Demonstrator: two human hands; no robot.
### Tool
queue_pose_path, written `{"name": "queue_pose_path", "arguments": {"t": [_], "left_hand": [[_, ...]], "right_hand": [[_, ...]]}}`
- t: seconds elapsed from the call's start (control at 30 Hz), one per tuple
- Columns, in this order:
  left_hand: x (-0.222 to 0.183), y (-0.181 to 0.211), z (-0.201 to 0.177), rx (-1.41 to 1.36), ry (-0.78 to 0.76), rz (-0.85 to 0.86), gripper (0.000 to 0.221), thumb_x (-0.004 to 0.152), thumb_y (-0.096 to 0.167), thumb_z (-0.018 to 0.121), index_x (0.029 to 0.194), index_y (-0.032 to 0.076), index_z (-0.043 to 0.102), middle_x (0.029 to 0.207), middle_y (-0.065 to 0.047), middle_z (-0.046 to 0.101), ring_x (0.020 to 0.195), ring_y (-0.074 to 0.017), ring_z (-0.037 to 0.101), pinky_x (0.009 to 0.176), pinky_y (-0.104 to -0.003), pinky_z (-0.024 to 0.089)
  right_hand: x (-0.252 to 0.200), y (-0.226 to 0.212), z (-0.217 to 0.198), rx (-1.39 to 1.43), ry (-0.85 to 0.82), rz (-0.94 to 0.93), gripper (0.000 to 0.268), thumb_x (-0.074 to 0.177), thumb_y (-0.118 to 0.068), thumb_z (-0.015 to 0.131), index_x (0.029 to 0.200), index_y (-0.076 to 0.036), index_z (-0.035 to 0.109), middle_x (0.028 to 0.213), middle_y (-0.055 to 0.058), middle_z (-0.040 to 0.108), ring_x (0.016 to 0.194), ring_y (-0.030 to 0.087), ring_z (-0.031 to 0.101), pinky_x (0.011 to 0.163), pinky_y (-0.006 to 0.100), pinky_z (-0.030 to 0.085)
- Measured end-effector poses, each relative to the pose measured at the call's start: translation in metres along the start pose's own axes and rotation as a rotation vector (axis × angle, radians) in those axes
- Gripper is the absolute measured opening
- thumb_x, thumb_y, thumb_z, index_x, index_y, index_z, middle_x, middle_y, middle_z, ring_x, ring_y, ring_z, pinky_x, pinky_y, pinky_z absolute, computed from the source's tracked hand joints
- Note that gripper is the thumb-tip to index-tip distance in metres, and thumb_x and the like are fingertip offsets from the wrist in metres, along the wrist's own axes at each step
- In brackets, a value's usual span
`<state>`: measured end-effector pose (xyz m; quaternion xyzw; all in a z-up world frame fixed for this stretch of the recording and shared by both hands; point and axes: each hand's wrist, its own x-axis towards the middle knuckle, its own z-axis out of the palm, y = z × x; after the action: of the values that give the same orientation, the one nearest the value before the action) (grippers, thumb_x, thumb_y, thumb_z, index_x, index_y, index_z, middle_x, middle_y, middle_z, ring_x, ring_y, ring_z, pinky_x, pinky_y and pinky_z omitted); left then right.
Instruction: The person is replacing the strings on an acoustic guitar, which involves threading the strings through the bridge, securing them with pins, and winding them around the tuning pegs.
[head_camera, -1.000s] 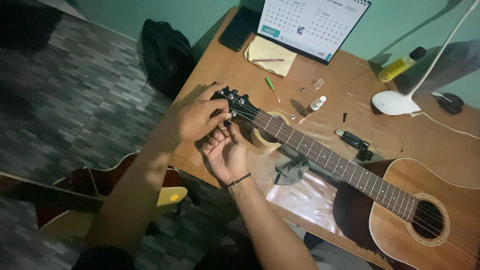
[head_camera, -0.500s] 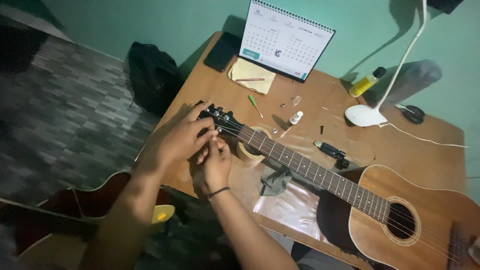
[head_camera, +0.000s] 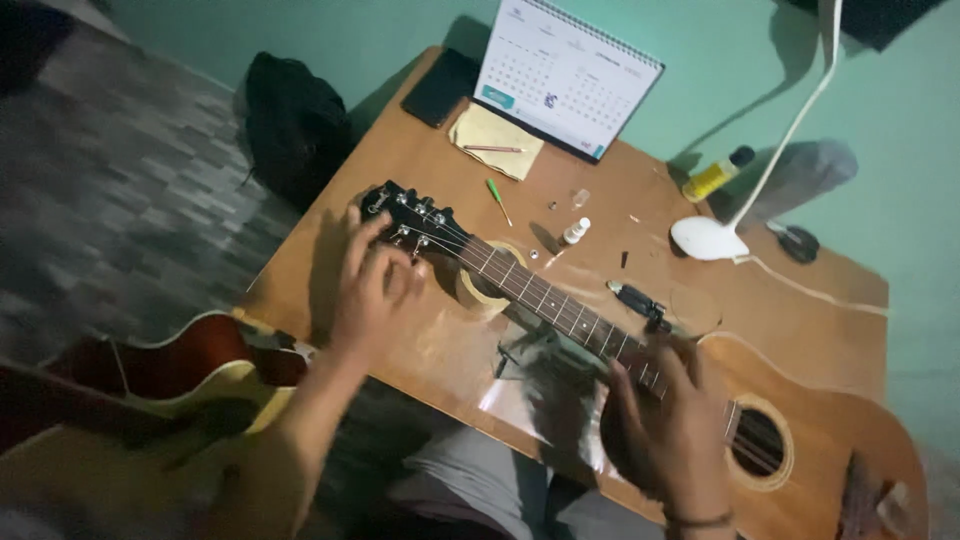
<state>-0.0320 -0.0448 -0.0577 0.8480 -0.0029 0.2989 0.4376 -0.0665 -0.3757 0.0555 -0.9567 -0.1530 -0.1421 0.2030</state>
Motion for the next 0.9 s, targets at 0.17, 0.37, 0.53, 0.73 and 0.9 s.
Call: {"name": "queue_pose_path", "arguments": {"t": [0.17,0.37,0.53,0.73,0.9], "left_hand": [[-0.058,0.039,0.035,0.041,0.024,-0.021,0.019,0.086,0.02,0.072,0.09,0.006,0.06,0.129,-0.012,0.052,0.128,-0.0327,0.046,0.105,-0.044,0.047],[-0.073,0.027,0.061,0.173,0.018,0.104,0.025,0.078,0.021,0.075,0.094,0.01,0.06,0.113,-0.011,0.059,0.109,-0.0301,0.057,0.099,-0.046,0.042],[-0.066,0.049,0.046,0.478,-0.088,0.098,0.023,0.077,0.034,0.076,0.086,0.016,0.065,0.106,-0.003,0.062,0.106,-0.0276,0.057,0.091,-0.046,0.041],[-0.063,0.061,0.042,0.504,0.057,0.187,0.014,0.081,0.026,0.075,0.081,0.015,0.066,0.097,-0.004,0.063,0.096,-0.0263,0.059,0.088,-0.042,0.044],[-0.066,0.051,0.048,0.55,0.069,0.137,0.017,0.078,0.03,0.078,0.081,0.017,0.067,0.1,-0.003,0.064,0.096,-0.0266,0.061,0.085,-0.044,0.047]], "right_hand": [[-0.049,0.106,0.032,-0.194,-0.004,-0.038,0.038,0.078,-0.025,0.08,0.116,-0.023,0.074,0.13,0.006,0.07,0.112,0.03,0.067,0.099,0.048,0.044],[-0.056,0.109,0.03,-0.249,0.112,-0.072,0.025,0.088,-0.025,0.073,0.113,-0.029,0.077,0.115,-0.004,0.076,0.099,0.022,0.07,0.089,0.04,0.048],[-0.05,0.1,0.027,-0.132,0.163,-0.048,0.021,0.088,-0.025,0.08,0.108,-0.026,0.081,0.119,-0.002,0.073,0.107,0.024,0.068,0.096,0.044,0.047],[-0.046,0.116,0.023,-0.049,0.133,-0.165,0.019,0.086,-0.025,0.082,0.1,-0.016,0.073,0.111,0.005,0.074,0.101,0.031,0.067,0.091,0.046,0.049],[-0.046,0.12,0.022,-0.082,0.135,-0.205,0.022,0.086,-0.03,0.082,0.104,-0.019,0.077,0.115,-0.001,0.072,0.104,0.025,0.065,0.096,0.043,0.045]]}}
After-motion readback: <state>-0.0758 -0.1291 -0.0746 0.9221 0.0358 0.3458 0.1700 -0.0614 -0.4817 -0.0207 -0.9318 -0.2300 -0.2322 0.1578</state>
